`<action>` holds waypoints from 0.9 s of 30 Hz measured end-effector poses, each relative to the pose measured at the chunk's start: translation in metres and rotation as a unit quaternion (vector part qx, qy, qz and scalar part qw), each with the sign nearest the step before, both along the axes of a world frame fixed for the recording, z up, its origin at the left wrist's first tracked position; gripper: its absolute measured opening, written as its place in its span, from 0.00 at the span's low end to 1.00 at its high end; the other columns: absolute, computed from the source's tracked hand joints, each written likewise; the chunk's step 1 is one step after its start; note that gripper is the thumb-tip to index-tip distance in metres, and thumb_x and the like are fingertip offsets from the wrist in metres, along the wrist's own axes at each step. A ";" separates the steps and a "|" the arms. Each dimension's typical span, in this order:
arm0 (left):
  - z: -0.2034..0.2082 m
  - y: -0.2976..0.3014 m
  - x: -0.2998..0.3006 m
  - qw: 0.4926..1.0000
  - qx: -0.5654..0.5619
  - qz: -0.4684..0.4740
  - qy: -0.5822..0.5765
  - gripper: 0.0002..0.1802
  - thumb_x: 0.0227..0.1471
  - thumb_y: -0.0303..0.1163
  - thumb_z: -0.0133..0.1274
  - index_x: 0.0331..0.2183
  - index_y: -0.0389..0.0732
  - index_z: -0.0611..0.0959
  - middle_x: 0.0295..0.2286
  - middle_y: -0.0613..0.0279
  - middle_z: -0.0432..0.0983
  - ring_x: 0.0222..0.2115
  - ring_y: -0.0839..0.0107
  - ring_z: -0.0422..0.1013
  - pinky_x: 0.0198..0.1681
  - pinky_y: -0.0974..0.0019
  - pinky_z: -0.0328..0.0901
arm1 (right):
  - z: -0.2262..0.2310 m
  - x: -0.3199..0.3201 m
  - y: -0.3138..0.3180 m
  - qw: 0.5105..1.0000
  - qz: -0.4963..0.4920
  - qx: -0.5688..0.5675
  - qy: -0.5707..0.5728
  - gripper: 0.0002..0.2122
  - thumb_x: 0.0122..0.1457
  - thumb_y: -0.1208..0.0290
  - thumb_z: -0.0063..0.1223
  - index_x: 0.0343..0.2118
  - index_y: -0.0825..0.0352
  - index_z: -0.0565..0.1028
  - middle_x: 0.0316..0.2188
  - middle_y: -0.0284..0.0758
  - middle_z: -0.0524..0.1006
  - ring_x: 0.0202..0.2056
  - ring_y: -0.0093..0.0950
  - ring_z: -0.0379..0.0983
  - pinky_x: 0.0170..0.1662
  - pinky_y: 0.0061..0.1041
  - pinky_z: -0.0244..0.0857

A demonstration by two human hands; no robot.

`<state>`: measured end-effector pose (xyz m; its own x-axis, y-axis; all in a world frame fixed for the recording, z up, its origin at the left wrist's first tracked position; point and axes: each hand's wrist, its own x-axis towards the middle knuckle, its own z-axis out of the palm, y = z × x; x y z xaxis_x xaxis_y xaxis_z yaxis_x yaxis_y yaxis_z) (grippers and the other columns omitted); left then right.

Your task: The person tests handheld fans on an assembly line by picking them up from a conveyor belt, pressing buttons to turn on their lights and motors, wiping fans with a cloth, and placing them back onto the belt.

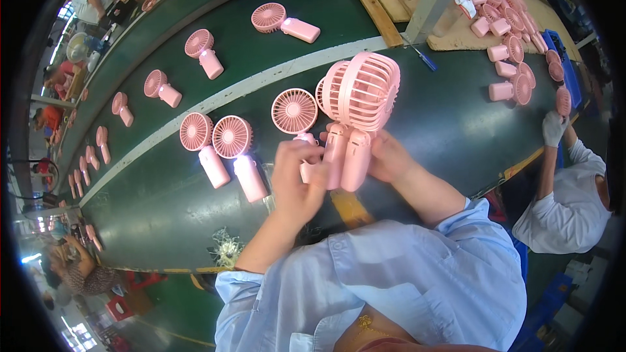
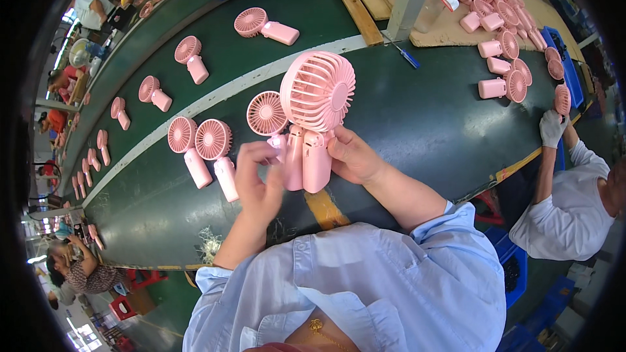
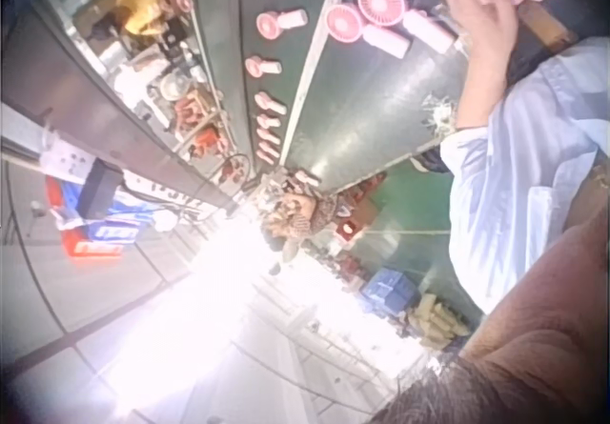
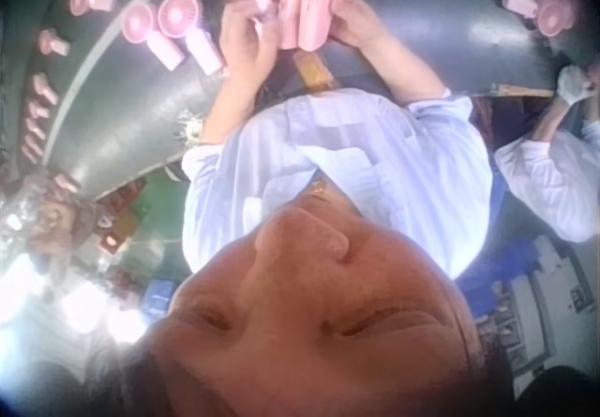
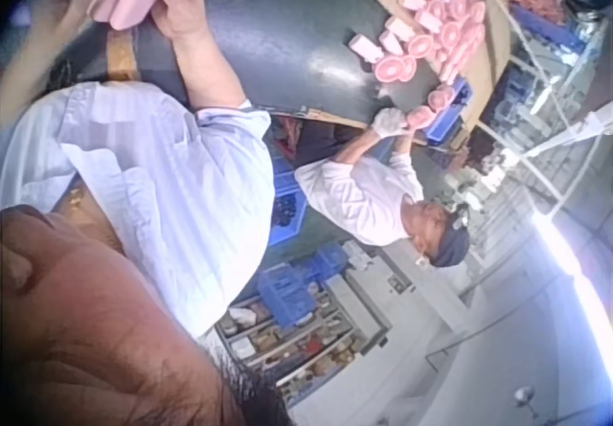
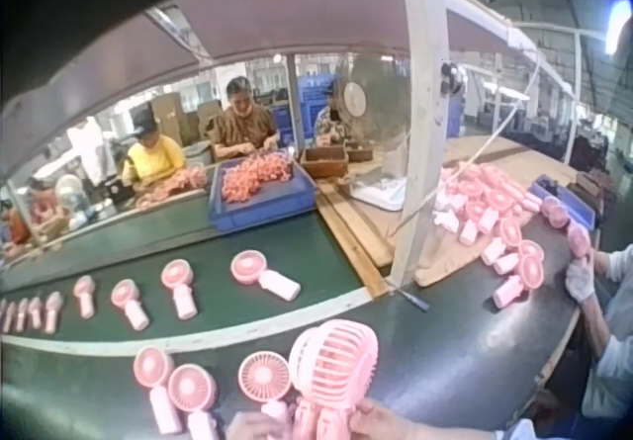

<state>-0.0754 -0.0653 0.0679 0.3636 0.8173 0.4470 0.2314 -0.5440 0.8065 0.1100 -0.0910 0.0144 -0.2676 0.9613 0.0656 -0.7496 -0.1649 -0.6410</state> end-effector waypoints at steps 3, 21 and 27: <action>0.008 -0.009 0.014 0.993 0.070 -0.024 0.089 0.26 0.33 0.34 0.62 0.37 0.36 0.72 0.38 0.50 0.63 0.40 0.57 0.62 0.42 0.60 0.59 | 0.005 -0.003 -0.001 1.000 0.013 0.007 -0.009 0.34 0.49 0.50 0.54 0.54 0.68 0.57 0.51 0.38 0.63 0.54 0.33 0.58 0.53 0.36 0.58; -0.034 0.012 -0.019 0.737 -0.468 -0.218 -0.435 0.25 0.56 0.50 0.36 0.45 0.39 0.66 0.33 0.57 0.70 0.22 0.70 0.66 0.23 0.67 0.63 | 0.051 0.050 -0.004 0.902 -0.293 0.026 -0.317 0.17 0.54 0.77 0.47 0.48 0.68 0.66 0.37 0.33 0.70 0.34 0.21 0.70 0.37 0.18 0.66; -0.037 0.013 -0.031 0.606 -0.531 -0.264 -0.530 0.31 0.55 0.56 0.31 0.49 0.42 0.64 0.24 0.62 0.65 0.12 0.79 0.57 0.14 0.78 0.54 | 0.014 0.167 -0.039 0.603 -0.443 0.042 -0.663 0.16 0.54 0.69 0.50 0.46 0.66 0.69 0.40 0.37 0.68 0.43 0.27 0.64 0.47 0.24 0.57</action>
<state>-0.1060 -0.0527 0.0312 0.6687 0.7433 -0.0195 -0.7025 0.6402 0.3108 0.2772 -0.1300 0.0281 0.4774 0.7739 0.4162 0.6594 -0.0024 -0.7518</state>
